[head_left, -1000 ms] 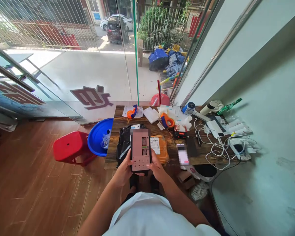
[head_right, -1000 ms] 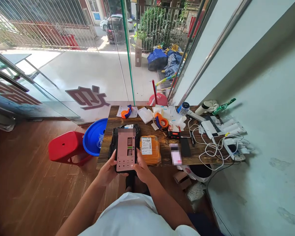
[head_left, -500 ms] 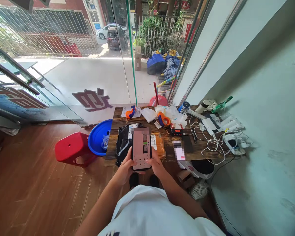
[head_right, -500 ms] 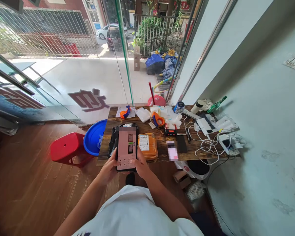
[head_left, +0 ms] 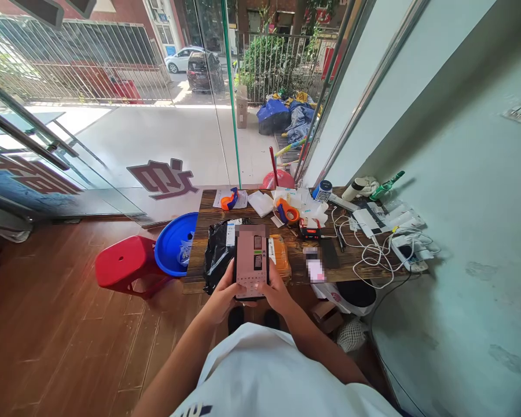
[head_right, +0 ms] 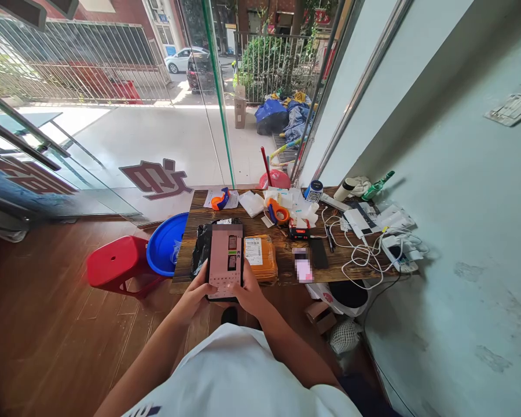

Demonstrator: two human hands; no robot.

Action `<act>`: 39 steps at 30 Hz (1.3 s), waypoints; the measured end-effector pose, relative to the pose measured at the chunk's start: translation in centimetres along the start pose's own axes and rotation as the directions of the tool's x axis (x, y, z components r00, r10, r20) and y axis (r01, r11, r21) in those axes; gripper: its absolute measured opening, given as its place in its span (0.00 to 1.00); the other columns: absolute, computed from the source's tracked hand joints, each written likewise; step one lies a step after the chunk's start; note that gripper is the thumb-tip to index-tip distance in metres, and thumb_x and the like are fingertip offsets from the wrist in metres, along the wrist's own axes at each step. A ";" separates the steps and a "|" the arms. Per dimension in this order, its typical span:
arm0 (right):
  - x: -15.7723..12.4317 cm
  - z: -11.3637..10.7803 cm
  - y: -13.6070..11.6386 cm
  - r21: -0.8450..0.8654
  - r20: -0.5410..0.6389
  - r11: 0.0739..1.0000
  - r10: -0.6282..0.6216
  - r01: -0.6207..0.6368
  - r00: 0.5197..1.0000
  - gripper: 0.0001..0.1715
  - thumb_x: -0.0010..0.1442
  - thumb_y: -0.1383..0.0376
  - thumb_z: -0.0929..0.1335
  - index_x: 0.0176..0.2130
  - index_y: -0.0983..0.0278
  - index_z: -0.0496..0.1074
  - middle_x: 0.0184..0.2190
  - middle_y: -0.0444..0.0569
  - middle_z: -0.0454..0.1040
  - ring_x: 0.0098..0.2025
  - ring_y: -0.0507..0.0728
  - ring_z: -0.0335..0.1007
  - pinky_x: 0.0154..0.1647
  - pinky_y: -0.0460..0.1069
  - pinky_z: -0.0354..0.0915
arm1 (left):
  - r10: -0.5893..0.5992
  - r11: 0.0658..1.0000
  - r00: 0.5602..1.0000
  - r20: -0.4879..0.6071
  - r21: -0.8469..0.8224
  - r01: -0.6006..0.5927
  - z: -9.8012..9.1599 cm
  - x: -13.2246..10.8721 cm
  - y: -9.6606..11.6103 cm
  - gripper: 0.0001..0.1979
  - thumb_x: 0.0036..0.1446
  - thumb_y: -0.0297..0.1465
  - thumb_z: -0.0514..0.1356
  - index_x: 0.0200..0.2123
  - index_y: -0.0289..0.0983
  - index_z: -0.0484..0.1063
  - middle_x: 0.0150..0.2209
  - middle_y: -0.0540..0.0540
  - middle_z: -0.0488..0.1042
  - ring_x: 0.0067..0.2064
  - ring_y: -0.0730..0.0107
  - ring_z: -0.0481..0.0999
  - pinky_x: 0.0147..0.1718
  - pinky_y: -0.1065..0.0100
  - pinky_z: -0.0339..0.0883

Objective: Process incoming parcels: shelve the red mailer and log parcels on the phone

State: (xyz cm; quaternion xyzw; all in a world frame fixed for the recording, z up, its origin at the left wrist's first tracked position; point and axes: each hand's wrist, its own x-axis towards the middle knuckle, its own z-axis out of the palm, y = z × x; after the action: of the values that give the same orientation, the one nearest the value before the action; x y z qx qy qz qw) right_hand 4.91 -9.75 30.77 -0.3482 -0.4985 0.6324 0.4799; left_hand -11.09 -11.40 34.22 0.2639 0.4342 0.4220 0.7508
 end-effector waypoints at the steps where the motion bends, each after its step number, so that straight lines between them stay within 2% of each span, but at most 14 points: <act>1: 0.0 0.0 0.0 0.006 0.007 1.000 0.006 -0.006 1.000 0.36 0.56 0.62 0.68 0.61 0.56 0.56 0.51 0.50 0.71 0.50 0.63 0.68 0.53 0.58 0.65 | 0.005 1.000 1.000 0.006 0.008 -0.005 0.0 0.0 0.0 0.53 0.47 0.24 0.62 0.69 0.53 0.35 0.57 0.42 0.69 0.47 0.51 0.75 0.30 0.62 0.76; 5: -0.1 -0.1 0.3 0.030 0.022 0.999 0.013 -0.013 1.000 0.38 0.54 0.68 0.65 0.62 0.56 0.55 0.53 0.49 0.69 0.52 0.62 0.67 0.54 0.57 0.64 | 0.022 0.998 1.000 0.010 0.061 -0.023 -0.2 0.0 -0.1 0.51 0.49 0.27 0.64 0.69 0.51 0.36 0.58 0.40 0.68 0.48 0.49 0.74 0.30 0.58 0.77; 10: -0.1 -0.1 0.3 0.062 0.033 0.998 0.024 -0.026 0.999 0.37 0.53 0.68 0.65 0.61 0.58 0.55 0.53 0.50 0.69 0.53 0.62 0.67 0.51 0.57 0.66 | 0.002 0.996 0.999 0.042 -0.092 0.002 -0.5 0.4 0.0 0.46 0.48 0.24 0.56 0.68 0.51 0.42 0.57 0.44 0.69 0.51 0.52 0.72 0.35 0.61 0.76; 14: 0.0 0.0 0.1 0.079 0.059 0.996 0.032 -0.037 0.998 0.38 0.54 0.69 0.65 0.62 0.58 0.53 0.53 0.50 0.69 0.52 0.61 0.67 0.49 0.55 0.67 | -0.014 0.996 0.999 0.032 -0.084 0.017 -0.6 0.5 0.1 0.42 0.53 0.27 0.54 0.68 0.51 0.42 0.57 0.43 0.68 0.51 0.52 0.72 0.33 0.60 0.76; 19: 0.0 0.1 -0.2 0.053 0.062 0.998 0.012 -0.015 0.998 0.35 0.54 0.69 0.65 0.60 0.58 0.55 0.52 0.50 0.69 0.51 0.60 0.67 0.49 0.55 0.66 | 0.017 0.994 0.993 0.113 -0.110 -0.005 -0.9 0.4 0.2 0.47 0.47 0.23 0.52 0.68 0.52 0.38 0.59 0.43 0.65 0.51 0.49 0.71 0.33 0.54 0.76; 22: 0.1 0.1 -0.2 0.037 0.051 0.999 0.014 -0.016 0.999 0.35 0.53 0.68 0.65 0.60 0.57 0.55 0.51 0.49 0.70 0.50 0.60 0.68 0.49 0.56 0.66 | -0.004 0.997 0.997 0.083 -0.077 0.010 -0.6 0.4 0.5 0.45 0.50 0.24 0.52 0.69 0.51 0.37 0.59 0.41 0.65 0.51 0.47 0.71 0.31 0.53 0.76; 25: 0.1 0.1 0.0 0.057 0.045 0.998 0.011 -0.014 0.999 0.36 0.53 0.67 0.65 0.60 0.57 0.55 0.51 0.49 0.70 0.50 0.60 0.68 0.50 0.57 0.66 | -0.022 0.999 0.999 0.031 -0.047 0.023 -0.2 0.4 0.7 0.43 0.52 0.27 0.53 0.69 0.49 0.38 0.57 0.40 0.67 0.50 0.48 0.71 0.30 0.56 0.76; 29: 0.2 0.1 0.1 0.085 0.034 0.996 0.014 -0.017 0.999 0.33 0.55 0.63 0.63 0.60 0.58 0.56 0.50 0.49 0.71 0.50 0.61 0.68 0.51 0.57 0.66 | -0.003 0.998 0.999 0.043 -0.061 0.006 -0.3 0.3 0.6 0.48 0.47 0.24 0.55 0.69 0.50 0.37 0.55 0.42 0.70 0.48 0.52 0.73 0.30 0.61 0.75; 32: 0.2 0.2 0.0 0.077 0.037 0.997 0.019 -0.022 0.999 0.33 0.56 0.64 0.63 0.60 0.58 0.55 0.51 0.50 0.71 0.50 0.60 0.69 0.50 0.57 0.68 | -0.011 1.000 0.999 0.052 -0.009 0.012 -0.4 0.1 0.5 0.53 0.44 0.22 0.58 0.69 0.51 0.35 0.56 0.42 0.69 0.47 0.51 0.74 0.32 0.58 0.76; 36: 0.1 0.1 -0.1 0.005 0.060 0.998 -0.062 0.062 0.996 0.38 0.50 0.66 0.70 0.58 0.60 0.56 0.51 0.52 0.69 0.51 0.62 0.68 0.51 0.57 0.67 | -0.008 1.000 0.998 0.055 0.017 0.007 -0.3 0.0 0.4 0.54 0.45 0.22 0.59 0.69 0.51 0.33 0.57 0.40 0.69 0.48 0.48 0.74 0.32 0.55 0.77; 39: 0.0 -0.1 0.1 -0.007 0.046 1.000 -0.025 0.025 0.999 0.35 0.53 0.65 0.68 0.58 0.59 0.57 0.50 0.51 0.69 0.51 0.61 0.67 0.53 0.57 0.65 | 0.008 0.999 0.997 0.079 0.031 -0.010 -0.4 0.0 0.3 0.54 0.46 0.22 0.60 0.69 0.51 0.31 0.58 0.39 0.68 0.48 0.48 0.74 0.32 0.55 0.77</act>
State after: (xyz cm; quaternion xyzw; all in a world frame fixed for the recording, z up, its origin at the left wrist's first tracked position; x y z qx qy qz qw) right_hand 4.98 -9.71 30.69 -0.3293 -0.5161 0.6322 0.4749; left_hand -11.53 -11.23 34.22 0.2941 0.4095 0.4078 0.7612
